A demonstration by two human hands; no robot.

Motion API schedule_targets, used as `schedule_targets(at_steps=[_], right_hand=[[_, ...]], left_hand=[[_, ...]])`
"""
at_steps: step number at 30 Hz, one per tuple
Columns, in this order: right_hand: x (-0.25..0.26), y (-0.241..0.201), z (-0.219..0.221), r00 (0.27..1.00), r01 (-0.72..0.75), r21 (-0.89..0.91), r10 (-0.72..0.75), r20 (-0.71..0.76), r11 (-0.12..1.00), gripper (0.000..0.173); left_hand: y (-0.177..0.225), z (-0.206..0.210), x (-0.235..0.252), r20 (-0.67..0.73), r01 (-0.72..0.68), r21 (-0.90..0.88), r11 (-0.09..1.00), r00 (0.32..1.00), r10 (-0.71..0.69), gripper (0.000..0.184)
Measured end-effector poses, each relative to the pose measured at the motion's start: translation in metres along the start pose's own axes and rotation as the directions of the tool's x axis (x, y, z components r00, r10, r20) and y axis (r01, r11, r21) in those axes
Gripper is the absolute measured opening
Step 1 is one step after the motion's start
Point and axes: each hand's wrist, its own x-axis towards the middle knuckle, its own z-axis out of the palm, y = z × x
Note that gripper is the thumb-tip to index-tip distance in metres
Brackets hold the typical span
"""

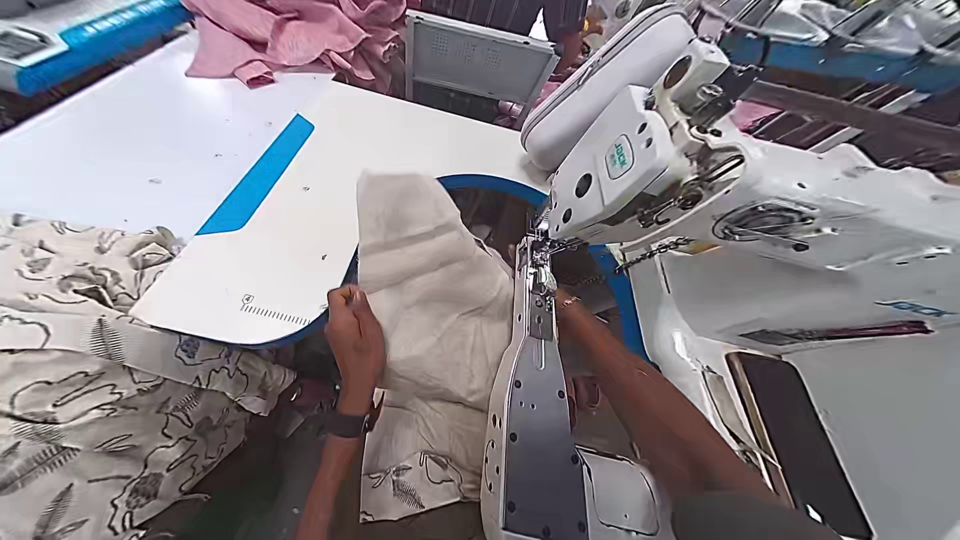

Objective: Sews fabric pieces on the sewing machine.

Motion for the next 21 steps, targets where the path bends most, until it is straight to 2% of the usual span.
schedule_targets(at_steps=[1,2,3,4,5,6,7,8,9,10,11,12,13,14,15,16,17,18,19,20,21], right_hand=[[-0.024,0.013,-0.024,0.992,0.019,-0.271,0.017,0.128,0.963,0.035],[-0.047,0.016,-0.042,0.952,-0.008,-0.526,0.167,0.256,0.850,0.038],[-0.073,0.023,-0.053,0.880,-0.033,-0.683,0.345,0.326,0.730,0.041],[-0.097,0.030,-0.060,0.797,-0.042,-0.772,0.488,0.357,0.634,0.042],[-0.116,0.033,-0.065,0.744,-0.050,-0.818,0.568,0.352,0.573,0.040],[-0.128,0.031,-0.070,0.762,-0.075,-0.825,0.566,0.316,0.561,0.039],[-0.138,0.022,-0.071,0.847,-0.108,-0.787,0.471,0.247,0.608,0.037],[-0.146,0.005,-0.070,0.948,-0.105,-0.700,0.284,0.144,0.707,0.033],[-0.153,-0.011,-0.063,1.000,0.002,-0.598,0.015,0.023,0.802,0.030],[-0.160,-0.024,-0.054,0.959,0.183,-0.533,-0.269,-0.086,0.826,0.032],[-0.167,-0.029,-0.043,0.845,0.370,-0.512,-0.510,-0.161,0.775,0.035],[-0.176,-0.027,-0.034,0.723,0.515,-0.511,-0.669,-0.172,0.688,0.033],[-0.183,-0.017,-0.029,0.599,0.625,-0.522,-0.786,-0.156,0.580,0.026],[-0.185,-0.008,-0.029,0.514,0.694,-0.523,-0.849,-0.121,0.495,0.018],[-0.184,0.000,-0.033,0.474,0.727,-0.522,-0.876,-0.091,0.447,0.016],[-0.181,0.004,-0.035,0.457,0.739,-0.519,-0.886,-0.080,0.428,0.016],[-0.179,0.004,-0.033,0.461,0.737,-0.516,-0.883,-0.088,0.436,0.017],[-0.181,0.002,-0.030,0.490,0.727,-0.502,-0.866,-0.100,0.469,0.017],[-0.183,0.000,-0.029,0.543,0.704,-0.474,-0.831,-0.120,0.529,0.017],[-0.182,-0.002,-0.032,0.625,0.645,-0.446,-0.764,-0.158,0.620,0.023],[-0.177,-0.002,-0.042,0.738,0.535,-0.416,-0.647,-0.192,0.735,0.039]], left_hand=[[-0.005,-0.004,-0.015,0.088,0.092,0.031,0.995,0.992,-0.095,0.032],[-0.010,-0.007,-0.034,0.226,0.215,0.073,0.974,0.948,-0.226,0.035],[-0.016,-0.011,-0.053,0.404,0.341,0.135,0.930,0.838,-0.366,0.038],[-0.028,-0.009,-0.067,0.570,0.401,0.227,0.887,0.684,-0.455,0.040],[-0.042,-0.002,-0.072,0.705,0.385,0.320,0.866,0.513,-0.489,0.040],[-0.047,0.006,-0.070,0.789,0.324,0.368,0.872,0.388,-0.477,0.039],[-0.042,0.012,-0.061,0.830,0.271,0.354,0.895,0.350,-0.434,0.037],[-0.025,0.018,-0.045,0.853,0.248,0.275,0.929,0.383,-0.355,0.032],[0.000,0.023,-0.030,0.866,0.261,0.120,0.958,0.444,-0.230,0.026],[0.030,0.027,-0.018,0.879,0.306,-0.068,0.950,0.469,-0.088,0.023],[0.062,0.028,-0.012,0.913,0.398,-0.227,0.889,0.404,0.052,0.025],[0.088,0.026,-0.014,0.952,0.506,-0.280,0.816,0.255,0.169,0.035],[0.105,0.025,-0.024,0.965,0.578,-0.258,0.774,0.109,0.240,0.040],[0.111,0.026,-0.031,0.968,0.609,-0.209,0.765,0.017,0.250,0.042],[0.109,0.031,-0.034,0.970,0.577,-0.220,0.787,0.040,0.241,0.048],[0.106,0.039,-0.034,0.952,0.441,-0.289,0.850,0.229,0.204,0.049],[0.103,0.052,-0.031,0.857,0.204,-0.297,0.933,0.488,0.166,0.041],[0.100,0.068,-0.031,0.715,-0.015,-0.232,0.973,0.675,0.181,0.032],[0.100,0.084,-0.035,0.622,-0.152,-0.183,0.971,0.748,0.234,0.034],[0.104,0.096,-0.042,0.583,-0.242,-0.134,0.961,0.765,0.274,0.039],[0.112,0.102,-0.052,0.575,-0.282,-0.062,0.957,0.774,0.265,0.044]])
